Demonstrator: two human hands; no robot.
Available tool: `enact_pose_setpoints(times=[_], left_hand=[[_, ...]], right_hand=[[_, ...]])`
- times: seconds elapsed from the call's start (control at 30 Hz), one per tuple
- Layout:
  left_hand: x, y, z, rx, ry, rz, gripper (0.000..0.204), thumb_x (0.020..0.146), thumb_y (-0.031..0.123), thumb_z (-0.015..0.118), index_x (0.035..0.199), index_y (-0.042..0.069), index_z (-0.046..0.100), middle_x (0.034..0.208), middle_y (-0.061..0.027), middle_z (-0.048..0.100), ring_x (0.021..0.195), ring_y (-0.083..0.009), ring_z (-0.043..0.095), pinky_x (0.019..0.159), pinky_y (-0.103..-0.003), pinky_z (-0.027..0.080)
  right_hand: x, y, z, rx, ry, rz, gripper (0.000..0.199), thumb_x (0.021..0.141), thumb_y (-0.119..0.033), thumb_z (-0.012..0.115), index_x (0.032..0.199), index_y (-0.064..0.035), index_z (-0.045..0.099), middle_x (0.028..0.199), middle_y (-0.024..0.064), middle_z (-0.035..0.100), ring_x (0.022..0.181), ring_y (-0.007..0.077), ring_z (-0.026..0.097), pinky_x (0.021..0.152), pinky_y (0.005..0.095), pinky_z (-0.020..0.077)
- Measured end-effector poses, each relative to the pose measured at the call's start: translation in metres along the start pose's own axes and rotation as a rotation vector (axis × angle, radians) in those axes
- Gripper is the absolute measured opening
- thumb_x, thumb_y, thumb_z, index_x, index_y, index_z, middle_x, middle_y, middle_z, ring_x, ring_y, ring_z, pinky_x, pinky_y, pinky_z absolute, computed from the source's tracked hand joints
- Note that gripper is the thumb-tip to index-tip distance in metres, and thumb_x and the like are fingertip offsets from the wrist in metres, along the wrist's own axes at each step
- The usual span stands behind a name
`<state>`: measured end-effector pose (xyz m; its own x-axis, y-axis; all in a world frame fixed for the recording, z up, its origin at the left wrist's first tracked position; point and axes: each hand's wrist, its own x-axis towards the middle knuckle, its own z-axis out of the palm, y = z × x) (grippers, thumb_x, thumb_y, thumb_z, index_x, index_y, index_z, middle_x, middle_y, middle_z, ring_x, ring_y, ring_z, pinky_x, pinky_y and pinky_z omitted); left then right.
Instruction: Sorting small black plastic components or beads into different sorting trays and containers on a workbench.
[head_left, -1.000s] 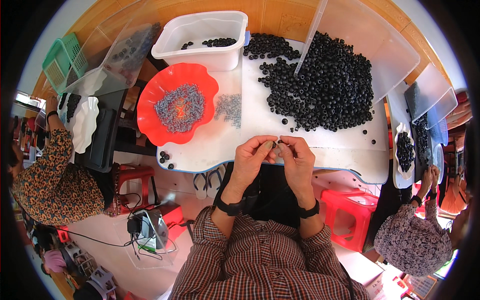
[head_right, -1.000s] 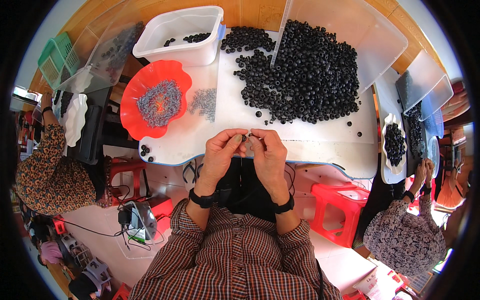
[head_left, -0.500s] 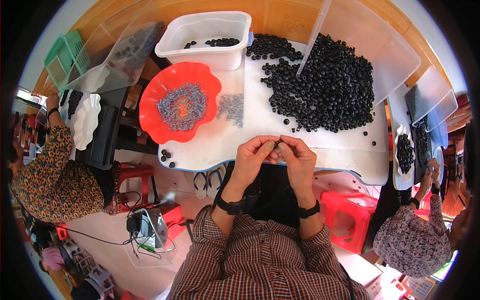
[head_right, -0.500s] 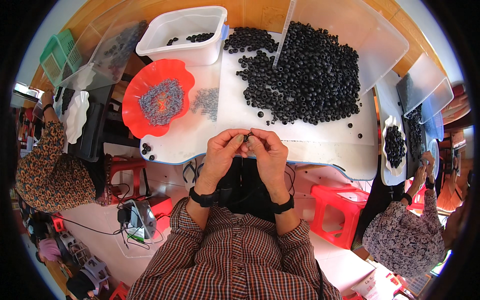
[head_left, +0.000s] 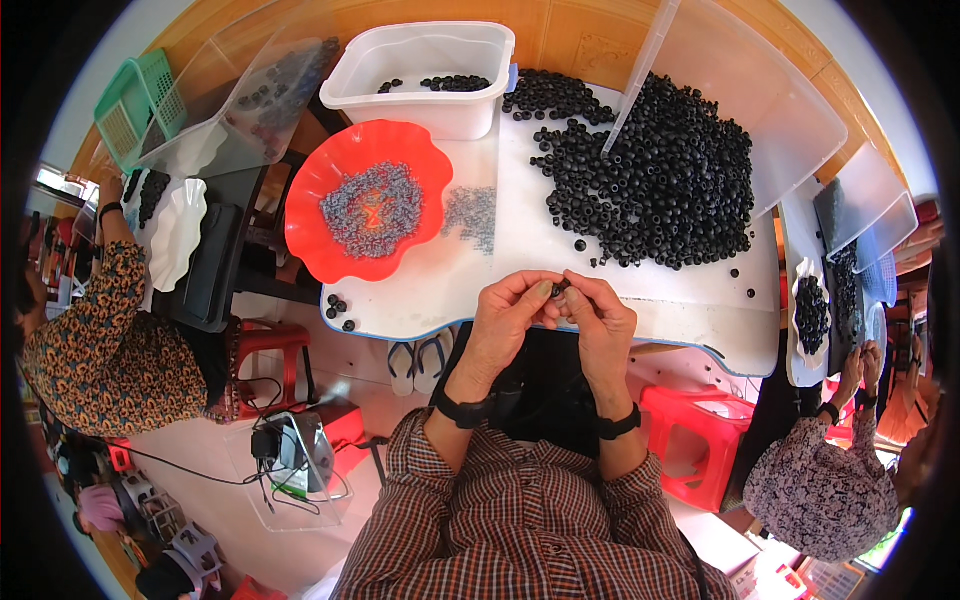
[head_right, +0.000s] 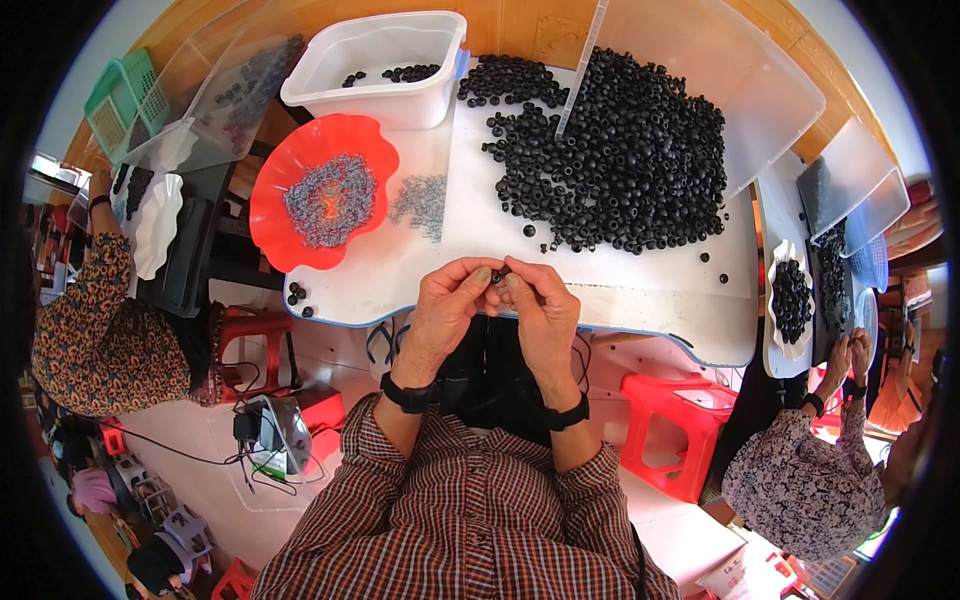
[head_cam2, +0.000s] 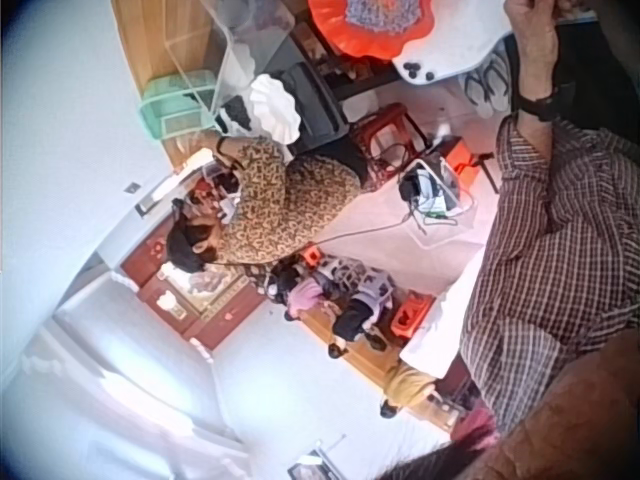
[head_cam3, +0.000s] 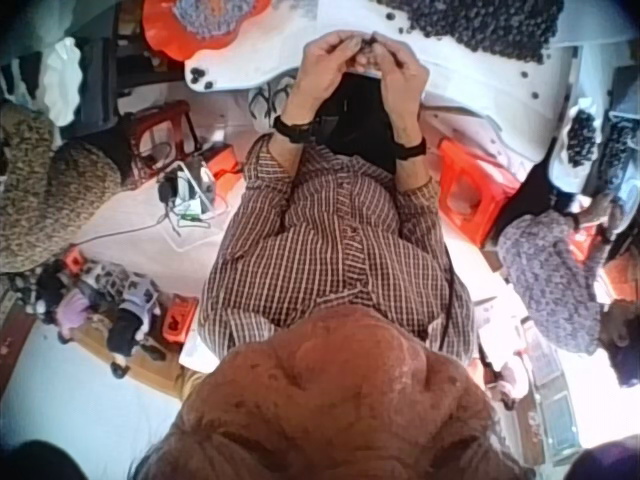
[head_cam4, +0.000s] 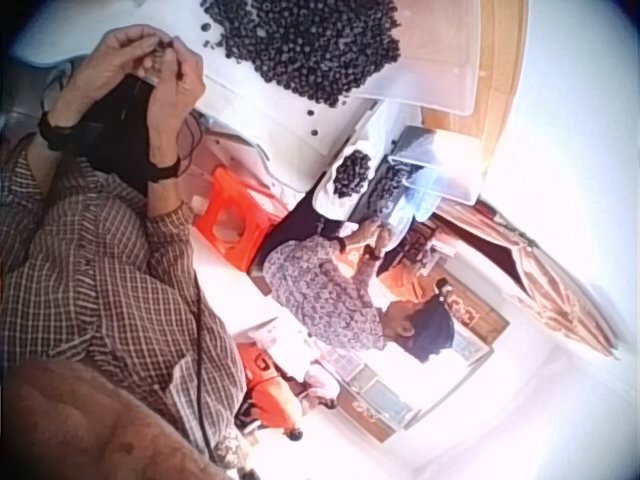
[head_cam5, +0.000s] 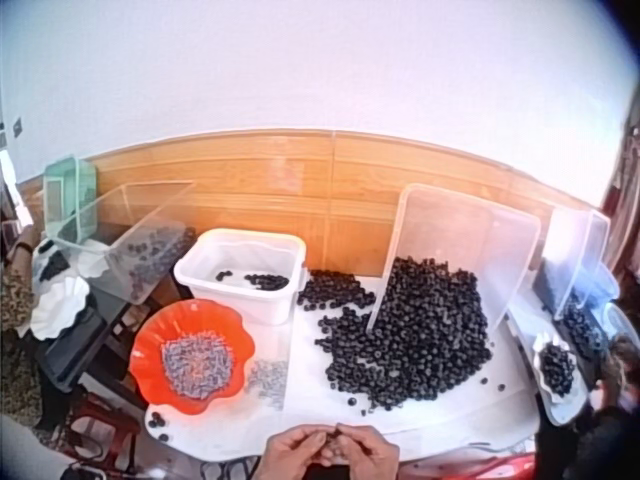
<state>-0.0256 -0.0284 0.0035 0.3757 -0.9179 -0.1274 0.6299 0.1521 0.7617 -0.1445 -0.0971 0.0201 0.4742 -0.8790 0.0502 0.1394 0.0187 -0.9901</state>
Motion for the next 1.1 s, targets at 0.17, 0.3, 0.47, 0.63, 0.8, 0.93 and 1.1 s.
enact_pose_setpoints(times=[0.17, 0.3, 0.47, 0.63, 0.8, 0.93, 1.1], left_hand=[[-0.0006, 0.0011, 0.0005, 0.025, -0.001, -0.010, 0.024, 0.100, 0.012, 0.054, 0.114, -0.003, 0.064, 0.083, -0.0047, 0.064, 0.072, -0.0104, 0.060, 0.065, -0.024, 0.052], [-0.0009, 0.0005, 0.0003, 0.008, -0.008, -0.005, 0.023, 0.099, 0.012, 0.054, 0.114, -0.003, 0.064, 0.082, -0.0050, 0.064, 0.072, -0.0105, 0.060, 0.065, -0.024, 0.052], [-0.0005, -0.0009, -0.0009, -0.030, -0.021, -0.003, 0.023, 0.099, 0.012, 0.054, 0.114, -0.003, 0.064, 0.083, -0.0055, 0.064, 0.072, -0.0110, 0.060, 0.065, -0.025, 0.052], [0.0003, -0.0018, -0.0020, -0.104, 0.008, 0.006, 0.024, 0.099, 0.012, 0.055, 0.115, -0.003, 0.063, 0.088, -0.0062, 0.065, 0.073, -0.0112, 0.060, 0.065, -0.024, 0.052], [0.0002, -0.0014, -0.0026, -0.149, 0.001, 0.001, 0.024, 0.099, 0.012, 0.055, 0.115, -0.004, 0.063, 0.090, -0.0063, 0.066, 0.075, -0.0110, 0.061, 0.065, -0.024, 0.052], [-0.0001, -0.0025, -0.0031, -0.161, -0.005, 0.008, 0.024, 0.099, 0.012, 0.055, 0.115, -0.004, 0.063, 0.090, -0.0064, 0.066, 0.075, -0.0110, 0.061, 0.065, -0.024, 0.052], [-0.0003, -0.0038, -0.0028, -0.152, 0.003, 0.014, 0.023, 0.099, 0.012, 0.056, 0.115, -0.003, 0.063, 0.090, -0.0062, 0.066, 0.075, -0.0110, 0.061, 0.065, -0.024, 0.053]], right_hand=[[-0.0004, 0.0001, 0.0012, 0.028, 0.013, 0.026, 0.020, 0.093, 0.001, 0.060, 0.112, 0.0005, 0.068, 0.096, 0.0045, 0.062, 0.077, 0.0094, 0.063, 0.070, 0.0215, 0.0522], [-0.0003, 0.0004, -0.0002, -0.020, 0.013, 0.019, 0.019, 0.092, 0.001, 0.062, 0.110, 0.0014, 0.067, 0.096, 0.0049, 0.062, 0.078, 0.0096, 0.063, 0.070, 0.0218, 0.0522], [0.0004, 0.0013, 0.0004, 0.021, 0.019, -0.016, 0.014, 0.090, 0.001, 0.065, 0.103, 0.0022, 0.068, 0.096, 0.0043, 0.061, 0.081, 0.0101, 0.063, 0.072, 0.0223, 0.0521], [-0.0010, 0.0018, 0.0009, 0.030, -0.007, -0.037, 0.013, 0.088, 0.002, 0.066, 0.101, 0.0028, 0.067, 0.099, 0.0051, 0.060, 0.085, 0.0110, 0.063, 0.075, 0.0229, 0.0521], [-0.0013, 0.0019, 0.0025, -0.011, -0.008, -0.104, 0.013, 0.088, 0.003, 0.066, 0.100, 0.0031, 0.067, 0.101, 0.0059, 0.059, 0.085, 0.0114, 0.062, 0.075, 0.0234, 0.0523], [-0.0013, 0.0020, 0.0031, -0.032, -0.005, -0.131, 0.012, 0.087, 0.003, 0.066, 0.100, 0.0024, 0.067, 0.100, 0.0060, 0.059, 0.085, 0.0116, 0.062, 0.075, 0.0233, 0.0523], [-0.0008, 0.0020, 0.0032, -0.076, -0.005, -0.150, 0.012, 0.087, 0.002, 0.067, 0.099, 0.0023, 0.067, 0.099, 0.0058, 0.058, 0.084, 0.0116, 0.062, 0.074, 0.0230, 0.0520]])
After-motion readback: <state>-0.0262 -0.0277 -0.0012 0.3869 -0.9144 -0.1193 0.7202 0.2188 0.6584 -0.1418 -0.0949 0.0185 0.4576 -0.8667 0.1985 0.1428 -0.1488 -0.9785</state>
